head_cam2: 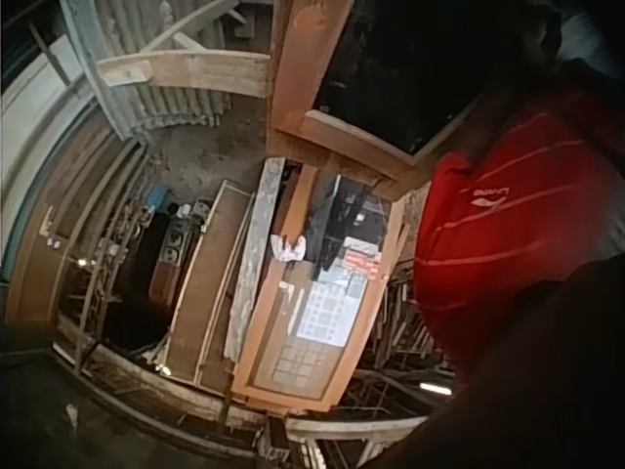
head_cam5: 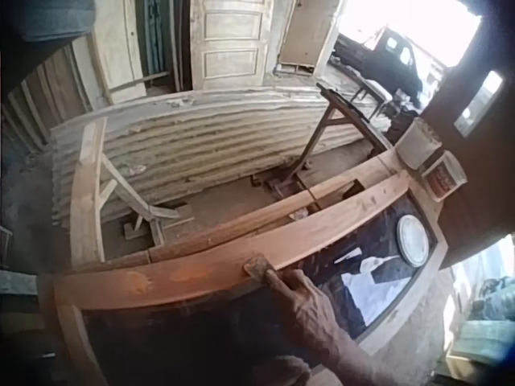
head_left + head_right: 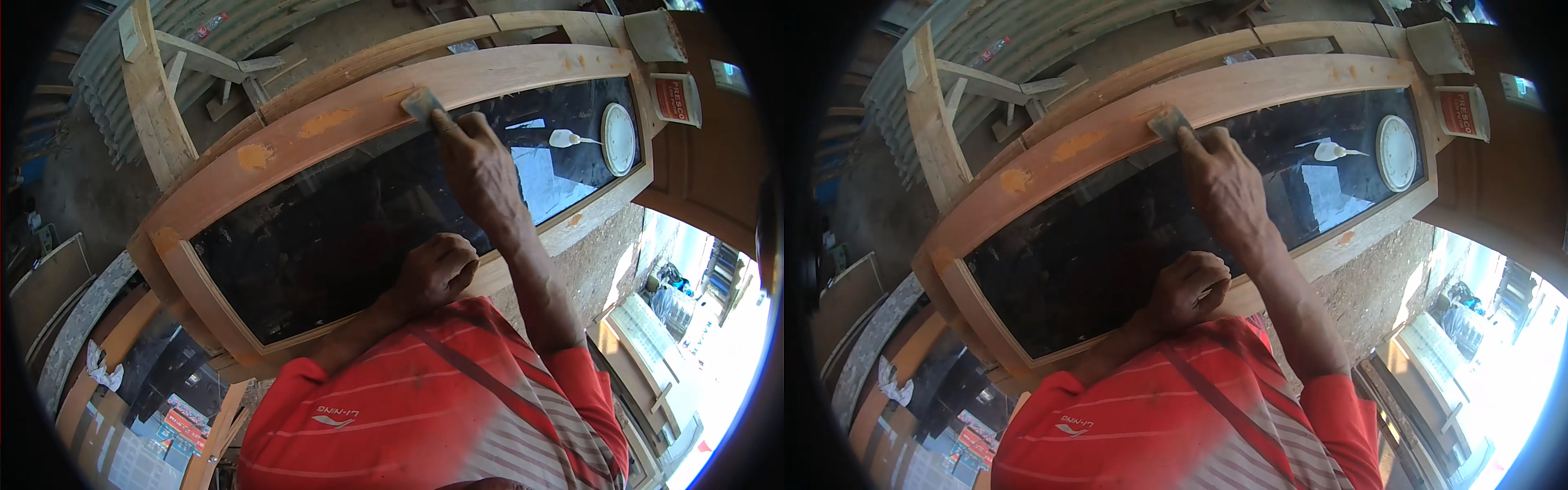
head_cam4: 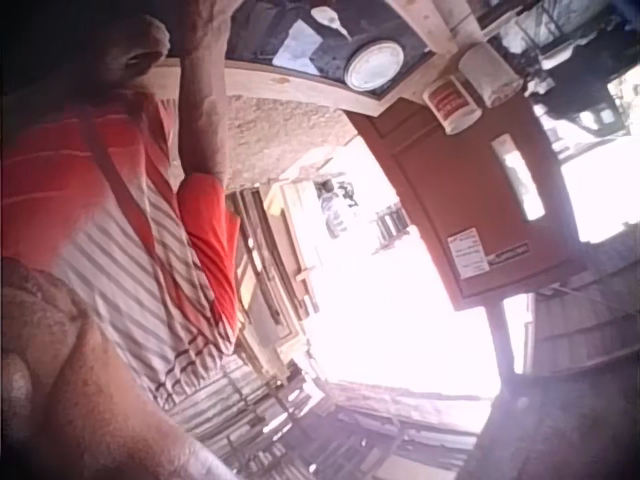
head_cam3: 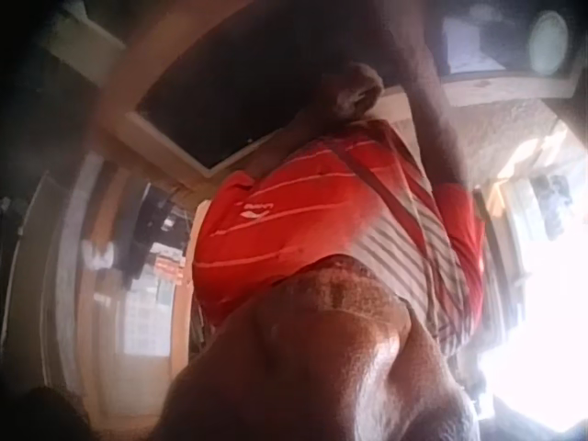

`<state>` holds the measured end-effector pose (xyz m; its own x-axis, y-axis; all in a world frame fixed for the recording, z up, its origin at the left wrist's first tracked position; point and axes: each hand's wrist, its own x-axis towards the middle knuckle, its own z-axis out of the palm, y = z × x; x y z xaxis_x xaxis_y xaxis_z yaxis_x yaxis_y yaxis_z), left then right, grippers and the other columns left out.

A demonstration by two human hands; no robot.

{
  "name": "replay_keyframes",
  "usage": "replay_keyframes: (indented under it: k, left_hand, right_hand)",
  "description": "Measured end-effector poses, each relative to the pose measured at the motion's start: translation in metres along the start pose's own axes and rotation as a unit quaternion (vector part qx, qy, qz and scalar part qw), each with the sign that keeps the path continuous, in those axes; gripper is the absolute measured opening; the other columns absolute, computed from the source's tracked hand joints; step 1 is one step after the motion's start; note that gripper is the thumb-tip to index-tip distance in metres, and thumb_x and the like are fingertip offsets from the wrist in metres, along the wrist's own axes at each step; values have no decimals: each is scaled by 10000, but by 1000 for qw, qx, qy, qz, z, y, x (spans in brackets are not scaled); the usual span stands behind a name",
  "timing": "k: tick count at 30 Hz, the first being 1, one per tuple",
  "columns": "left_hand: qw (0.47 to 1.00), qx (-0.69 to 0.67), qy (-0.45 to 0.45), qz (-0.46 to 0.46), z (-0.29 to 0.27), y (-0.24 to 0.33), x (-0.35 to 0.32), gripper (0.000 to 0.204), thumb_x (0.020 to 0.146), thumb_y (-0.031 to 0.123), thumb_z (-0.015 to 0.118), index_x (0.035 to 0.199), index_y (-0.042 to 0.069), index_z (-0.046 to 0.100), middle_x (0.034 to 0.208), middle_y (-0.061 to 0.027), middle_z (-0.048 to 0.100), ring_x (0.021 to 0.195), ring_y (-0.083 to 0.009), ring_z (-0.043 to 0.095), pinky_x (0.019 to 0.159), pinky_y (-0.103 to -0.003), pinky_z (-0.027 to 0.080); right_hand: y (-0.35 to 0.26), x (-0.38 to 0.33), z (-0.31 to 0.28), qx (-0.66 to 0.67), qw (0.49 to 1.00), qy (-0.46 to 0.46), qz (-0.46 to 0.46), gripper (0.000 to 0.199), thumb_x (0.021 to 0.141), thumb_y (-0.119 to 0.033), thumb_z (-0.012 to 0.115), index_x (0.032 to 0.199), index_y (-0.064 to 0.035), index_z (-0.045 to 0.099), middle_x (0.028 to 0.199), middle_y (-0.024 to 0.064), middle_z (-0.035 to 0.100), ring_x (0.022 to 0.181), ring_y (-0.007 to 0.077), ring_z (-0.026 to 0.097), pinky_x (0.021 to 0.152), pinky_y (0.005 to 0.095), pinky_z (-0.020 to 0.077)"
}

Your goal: The person applies wood putty onto a wooden frame using a putty knife and then scrapes excess putty from the frame and glass pane.

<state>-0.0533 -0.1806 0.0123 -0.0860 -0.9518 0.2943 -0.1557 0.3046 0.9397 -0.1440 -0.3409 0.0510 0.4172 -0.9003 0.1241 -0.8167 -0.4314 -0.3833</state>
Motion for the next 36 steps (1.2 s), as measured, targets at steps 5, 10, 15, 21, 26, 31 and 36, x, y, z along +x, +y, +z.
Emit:
replay_keyframes:
  k: [5, 10, 15, 21, 26, 31, 36]
  left_hand:
    - [1000, -16, -17, -3, 0, 0, 3, 130, 874, -27, 768, 983, 20, 714, 966, -147, 710, 931, -341, 735, 833, -444, 627]
    - [1000, 15, 3, 2, -6, 2, 1, 101, 896, -31, 757, 984, 3, 720, 982, -169, 730, 926, -365, 738, 847, -458, 618]
    - [1000, 9, -4, 27, -1, 2, 1, 119, 887, 17, 792, 991, 2, 735, 965, -168, 729, 933, -361, 741, 829, -450, 622]
    - [1000, 7, -11, 1, -3, 8, 8, 113, 891, 21, 790, 989, 1, 738, 977, -174, 735, 943, -370, 739, 836, -461, 615]
    - [1000, -7, -9, -4, -4, 5, -1, 105, 894, 23, 787, 983, 7, 734, 984, -167, 738, 945, -369, 739, 838, -461, 612]
    - [1000, 7, -12, -8, -6, 3, -11, 99, 897, 18, 784, 982, 19, 733, 986, -161, 735, 941, -371, 734, 841, -460, 609]
    - [1000, 9, -20, 10, -4, 8, 1, 85, 973, 37, 740, 1039, -4, 707, 992, -177, 717, 945, -390, 718, 842, -457, 592]
  right_hand:
    - [11, 61, -16, 47, 992, 110, 35, 298, 1020, -54, 625, 1312, -49, 681, 966, 235, 658, 794, 426, 686, 696, 489, 564]
    - [10, 36, -14, 86, 982, 163, -38, 577, 989, -80, 703, 1545, -125, 553, 1010, 159, 632, 868, 338, 676, 741, 430, 581]
    - [24, -1, -8, 42, 999, 16, 3, 534, 1010, -91, 667, 1530, -97, 546, 1037, 172, 627, 889, 349, 676, 762, 441, 586]
    - [20, 4, -1, 67, 997, -1, 35, 562, 1018, -81, 635, 1564, -115, 504, 1053, 184, 627, 921, 373, 686, 753, 460, 589]
    - [2, 0, -3, 90, 993, 74, 27, 590, 1019, -72, 624, 1587, -141, 482, 1086, 200, 621, 927, 383, 688, 755, 464, 592]
    - [-9, 2, -10, 64, 996, -32, 55, 649, 1008, -78, 662, 1621, -145, 457, 1106, 191, 615, 909, 369, 690, 765, 454, 597]
    - [9, 3, 12, 22, 997, -50, 51, 641, 958, -37, 596, 1583, -99, 467, 1005, 184, 640, 884, 361, 704, 685, 470, 571]
